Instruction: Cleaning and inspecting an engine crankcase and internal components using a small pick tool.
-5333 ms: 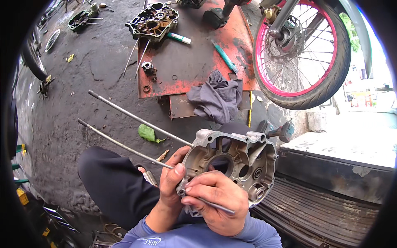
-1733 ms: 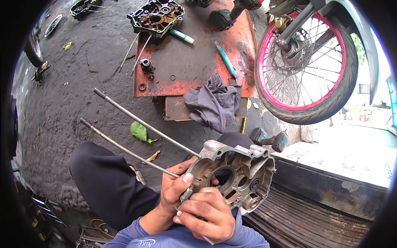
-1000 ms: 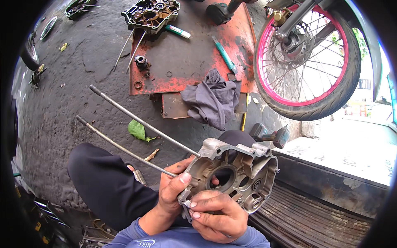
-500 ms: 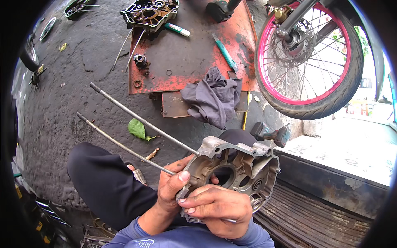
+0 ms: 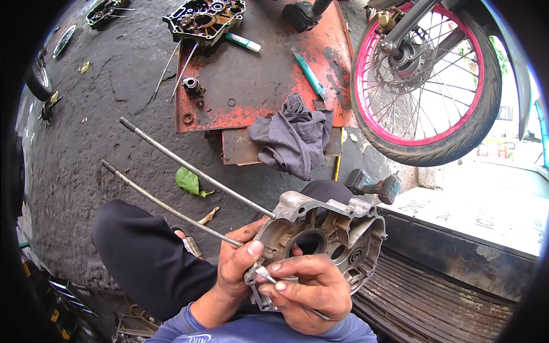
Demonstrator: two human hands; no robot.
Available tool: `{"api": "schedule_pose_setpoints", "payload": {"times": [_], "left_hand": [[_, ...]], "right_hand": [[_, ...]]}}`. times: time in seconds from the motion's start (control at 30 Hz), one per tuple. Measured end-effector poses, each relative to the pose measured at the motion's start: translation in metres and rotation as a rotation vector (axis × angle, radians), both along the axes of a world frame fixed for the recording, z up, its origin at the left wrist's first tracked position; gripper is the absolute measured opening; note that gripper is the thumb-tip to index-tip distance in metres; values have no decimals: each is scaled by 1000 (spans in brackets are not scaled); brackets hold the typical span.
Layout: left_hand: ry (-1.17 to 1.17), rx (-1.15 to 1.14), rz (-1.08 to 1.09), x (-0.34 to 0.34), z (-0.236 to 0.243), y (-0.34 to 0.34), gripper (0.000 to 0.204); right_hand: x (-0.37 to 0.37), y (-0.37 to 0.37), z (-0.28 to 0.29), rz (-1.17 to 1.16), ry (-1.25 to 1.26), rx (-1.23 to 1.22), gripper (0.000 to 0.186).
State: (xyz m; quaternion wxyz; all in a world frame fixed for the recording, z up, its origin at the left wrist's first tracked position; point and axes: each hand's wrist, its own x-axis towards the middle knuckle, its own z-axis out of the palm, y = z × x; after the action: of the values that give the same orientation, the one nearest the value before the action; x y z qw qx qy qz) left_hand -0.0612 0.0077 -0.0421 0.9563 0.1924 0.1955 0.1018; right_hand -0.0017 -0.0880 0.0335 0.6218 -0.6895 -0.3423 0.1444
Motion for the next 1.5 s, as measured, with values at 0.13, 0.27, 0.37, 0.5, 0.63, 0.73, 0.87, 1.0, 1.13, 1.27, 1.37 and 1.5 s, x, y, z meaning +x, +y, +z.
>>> {"api": "schedule_pose_setpoints", "payload": {"times": [0.13, 0.27, 0.37, 0.5, 0.63, 0.73, 0.87, 1.0, 1.13, 1.27, 1.37, 1.5], "left_hand": [[-15, 43, 0, -2, -3, -2, 52], [-32, -51, 14, -3, 2, 0, 55], [-50, -39, 17, -3, 0, -1, 55], [-7, -2, 33, -3, -3, -6, 55], [12, 6, 21, -3, -1, -5, 56], [11, 10, 20, -3, -2, -6, 56], [17, 17, 27, -3, -2, -7, 58], [-7, -47, 20, -2, 0, -6, 58], [-12, 25, 17, -3, -3, -6, 58], [-19, -26, 35, -3, -2, -5, 57], [63, 46, 4, 1, 2, -5, 68], [-19, -4, 21, -4, -5, -6, 57]], "right_hand": [[1, -10, 2, 67, -93, -112, 26], [0, -10, 6, 92, -11, -117, 26], [-2, -11, 6, 76, -39, -117, 26], [-1, -8, 5, 79, -68, -130, 25], [-2, -7, 4, 95, -89, -122, 23], [1, -8, 4, 111, -59, -111, 23], [5, -11, 4, 150, -40, -117, 23], [5, -10, 4, 149, -68, -124, 23], [6, -8, 0, 164, -99, -85, 23], [7, -10, 0, 186, -79, -81, 24], [6, -5, 1, 154, -102, -76, 23], [6, -6, 0, 173, -81, -76, 24]]}}
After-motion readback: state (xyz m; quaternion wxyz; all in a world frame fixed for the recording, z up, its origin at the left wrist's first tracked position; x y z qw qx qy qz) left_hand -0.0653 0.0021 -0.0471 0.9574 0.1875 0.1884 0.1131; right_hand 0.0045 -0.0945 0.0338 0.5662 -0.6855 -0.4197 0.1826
